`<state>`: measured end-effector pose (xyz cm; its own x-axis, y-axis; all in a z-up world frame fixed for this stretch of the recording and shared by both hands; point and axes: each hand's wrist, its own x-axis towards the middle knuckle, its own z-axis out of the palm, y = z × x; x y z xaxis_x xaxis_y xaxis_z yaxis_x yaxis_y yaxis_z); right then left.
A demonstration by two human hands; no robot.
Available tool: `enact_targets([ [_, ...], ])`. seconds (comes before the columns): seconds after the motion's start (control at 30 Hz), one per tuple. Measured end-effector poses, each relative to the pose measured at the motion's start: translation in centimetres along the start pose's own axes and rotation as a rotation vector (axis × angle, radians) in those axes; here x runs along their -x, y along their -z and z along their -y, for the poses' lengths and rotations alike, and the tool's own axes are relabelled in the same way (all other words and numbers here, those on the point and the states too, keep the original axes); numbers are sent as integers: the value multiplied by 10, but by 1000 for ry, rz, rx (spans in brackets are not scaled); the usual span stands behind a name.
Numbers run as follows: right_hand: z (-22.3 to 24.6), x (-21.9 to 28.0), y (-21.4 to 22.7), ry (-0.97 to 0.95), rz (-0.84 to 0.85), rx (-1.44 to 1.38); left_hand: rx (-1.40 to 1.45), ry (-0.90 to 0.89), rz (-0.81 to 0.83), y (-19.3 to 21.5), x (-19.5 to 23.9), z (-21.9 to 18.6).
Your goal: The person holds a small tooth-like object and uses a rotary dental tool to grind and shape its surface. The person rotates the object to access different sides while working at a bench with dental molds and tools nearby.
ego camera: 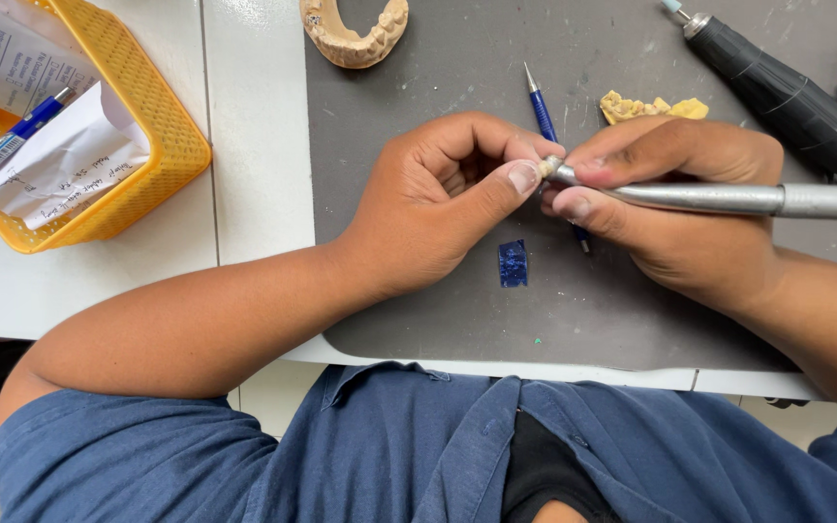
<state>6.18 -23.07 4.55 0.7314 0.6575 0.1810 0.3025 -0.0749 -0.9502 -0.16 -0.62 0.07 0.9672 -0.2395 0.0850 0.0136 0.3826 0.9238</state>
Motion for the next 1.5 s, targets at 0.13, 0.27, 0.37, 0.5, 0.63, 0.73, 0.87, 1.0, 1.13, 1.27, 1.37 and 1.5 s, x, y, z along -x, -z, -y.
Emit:
enact_targets([
  [0.13,5,0,-1,-58,-21,7,45,-8,22,1,0,-2],
  [0.27,5,2,3,29,-23,132,39,25,15,5,-3,-5],
  [0.37,1,2,11,43,-28,153,34,63,8,8,-5,-7],
  [0.5,-10,4,21,138,-16,184,8,141,8,9,-4,-10],
  [0.63,-16,2,25,174,-23,172,63,215,25,10,-5,-10],
  [0.73,-16,-1,24,177,-21,147,89,214,57,9,-6,-12],
  [0.87,-15,0,23,79,-5,68,38,233,21,10,-7,-12],
  [1.0,-14,4,26,89,13,135,12,227,32,11,-7,-13],
  [1.13,-12,6,27,-216,109,309,14,226,35,11,-8,-14],
  [1.27,-10,-1,24,186,48,172,40,225,61,12,-7,-13],
  [1.37,-6,-6,20,210,68,144,82,209,95,11,-5,-12],
  [1.5,0,-3,19,133,70,121,190,327,68,7,-4,-8],
])
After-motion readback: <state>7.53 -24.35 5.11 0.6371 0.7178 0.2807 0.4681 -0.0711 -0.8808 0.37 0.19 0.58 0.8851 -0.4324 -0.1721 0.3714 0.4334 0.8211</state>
